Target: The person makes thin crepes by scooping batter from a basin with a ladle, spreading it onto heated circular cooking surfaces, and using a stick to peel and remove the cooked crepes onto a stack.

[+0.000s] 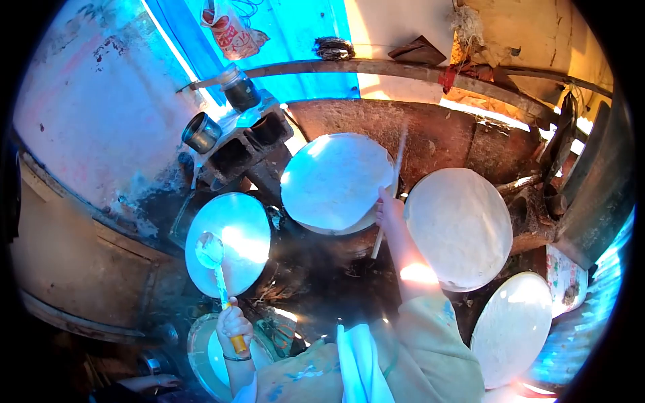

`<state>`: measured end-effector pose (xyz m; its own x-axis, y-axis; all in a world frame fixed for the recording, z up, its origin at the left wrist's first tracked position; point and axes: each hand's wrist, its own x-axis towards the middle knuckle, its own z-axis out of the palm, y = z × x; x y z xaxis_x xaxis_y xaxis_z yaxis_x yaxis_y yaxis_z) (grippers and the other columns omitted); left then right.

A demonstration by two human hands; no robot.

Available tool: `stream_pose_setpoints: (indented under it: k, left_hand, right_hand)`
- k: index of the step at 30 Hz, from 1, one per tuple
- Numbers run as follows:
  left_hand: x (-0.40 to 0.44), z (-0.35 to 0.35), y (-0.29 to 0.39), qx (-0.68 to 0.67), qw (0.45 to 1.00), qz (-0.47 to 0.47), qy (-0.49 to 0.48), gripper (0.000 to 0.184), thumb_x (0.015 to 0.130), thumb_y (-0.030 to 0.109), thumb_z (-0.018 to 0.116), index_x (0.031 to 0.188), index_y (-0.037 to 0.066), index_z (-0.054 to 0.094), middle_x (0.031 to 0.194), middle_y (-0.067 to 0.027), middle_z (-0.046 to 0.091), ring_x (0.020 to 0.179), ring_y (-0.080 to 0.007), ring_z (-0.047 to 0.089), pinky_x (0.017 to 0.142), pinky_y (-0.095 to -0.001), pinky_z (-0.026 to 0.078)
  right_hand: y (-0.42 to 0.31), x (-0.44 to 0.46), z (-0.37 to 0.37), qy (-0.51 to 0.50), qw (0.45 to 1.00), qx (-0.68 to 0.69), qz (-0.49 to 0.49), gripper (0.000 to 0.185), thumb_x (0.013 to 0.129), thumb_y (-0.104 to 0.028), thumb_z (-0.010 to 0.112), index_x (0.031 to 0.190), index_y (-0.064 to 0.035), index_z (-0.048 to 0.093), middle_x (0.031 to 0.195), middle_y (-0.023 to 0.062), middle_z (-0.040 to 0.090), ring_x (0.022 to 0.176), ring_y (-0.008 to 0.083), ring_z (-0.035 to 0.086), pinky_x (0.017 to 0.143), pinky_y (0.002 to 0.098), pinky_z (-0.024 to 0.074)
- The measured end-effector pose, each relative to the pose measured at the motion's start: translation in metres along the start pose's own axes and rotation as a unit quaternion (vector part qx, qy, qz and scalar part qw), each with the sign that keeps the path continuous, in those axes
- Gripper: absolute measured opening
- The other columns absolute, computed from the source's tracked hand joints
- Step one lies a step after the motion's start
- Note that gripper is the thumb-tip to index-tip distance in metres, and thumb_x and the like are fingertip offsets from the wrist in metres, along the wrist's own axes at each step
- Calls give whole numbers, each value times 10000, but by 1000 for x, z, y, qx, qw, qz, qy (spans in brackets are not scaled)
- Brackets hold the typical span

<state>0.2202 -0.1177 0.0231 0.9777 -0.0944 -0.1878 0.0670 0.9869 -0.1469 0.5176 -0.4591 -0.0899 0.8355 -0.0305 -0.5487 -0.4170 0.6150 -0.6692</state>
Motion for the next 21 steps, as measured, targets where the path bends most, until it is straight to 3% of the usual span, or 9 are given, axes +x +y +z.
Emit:
stream_pose_setpoints:
  k: [2,3,5,8,10,12,16,18,21]
  left_hand:
    - [0,-5,3,28,998,24,-44,255,925,82,313,1119,-42,423,528,33,351,386,-18,396,368,-160,385]
    - [0,-6,4,34,998,28,-48,253,923,81,314,1118,-36,422,530,35,351,387,-17,397,373,-162,392]
    - [0,-7,10,32,998,22,-53,250,921,78,313,1115,-36,424,531,35,353,386,-17,396,373,-161,392]
    - [0,-8,21,9,999,4,-41,241,919,76,315,1100,-26,438,527,35,350,381,-16,394,371,-160,392]
    - [2,-12,30,-1,999,-21,-30,235,921,80,318,1091,-18,448,525,35,349,379,-15,394,369,-158,389]
    - [8,-13,40,-7,999,-51,-7,223,926,86,327,1080,3,464,523,36,348,376,-10,392,365,-158,388]
    - [30,-25,54,9,994,-108,19,210,927,80,334,1076,20,469,518,35,340,367,-7,368,352,-155,367]
    - [39,-26,51,26,986,-158,36,207,927,78,336,1077,24,468,517,33,338,364,-6,358,348,-155,359]
    - [58,-18,33,66,970,-213,93,209,931,82,336,1086,26,464,517,25,341,365,-7,351,350,-157,353]
  right_hand:
    - [7,-11,14,35,999,13,-26,356,736,-356,687,623,-77,498,504,4,435,340,110,366,313,270,271]
    - [22,0,12,124,981,-111,-99,362,733,-363,683,627,-53,529,520,23,470,365,136,408,345,294,317]
    - [42,19,10,263,853,-369,-259,344,702,-314,677,673,25,624,601,97,585,501,216,547,520,345,447]
    - [20,1,43,273,847,-361,-278,287,671,-239,663,729,41,660,670,140,631,613,244,597,654,333,465]
    - [16,6,58,275,840,-316,-345,204,674,-186,633,671,18,640,607,96,595,543,212,568,549,326,449]
    - [1,-17,77,197,891,-198,-357,159,709,-148,621,650,-6,581,522,36,504,426,148,480,406,293,368]
    - [-19,-95,90,209,907,-100,-352,136,692,-111,624,648,3,565,551,28,512,448,126,471,441,288,387]
    - [-25,-149,82,145,947,-21,-284,130,757,-73,604,697,-58,489,488,-32,381,344,56,327,323,220,216]
    - [-28,-198,23,152,928,-60,-335,146,759,-79,626,696,-48,498,521,-12,433,341,54,335,314,209,232]
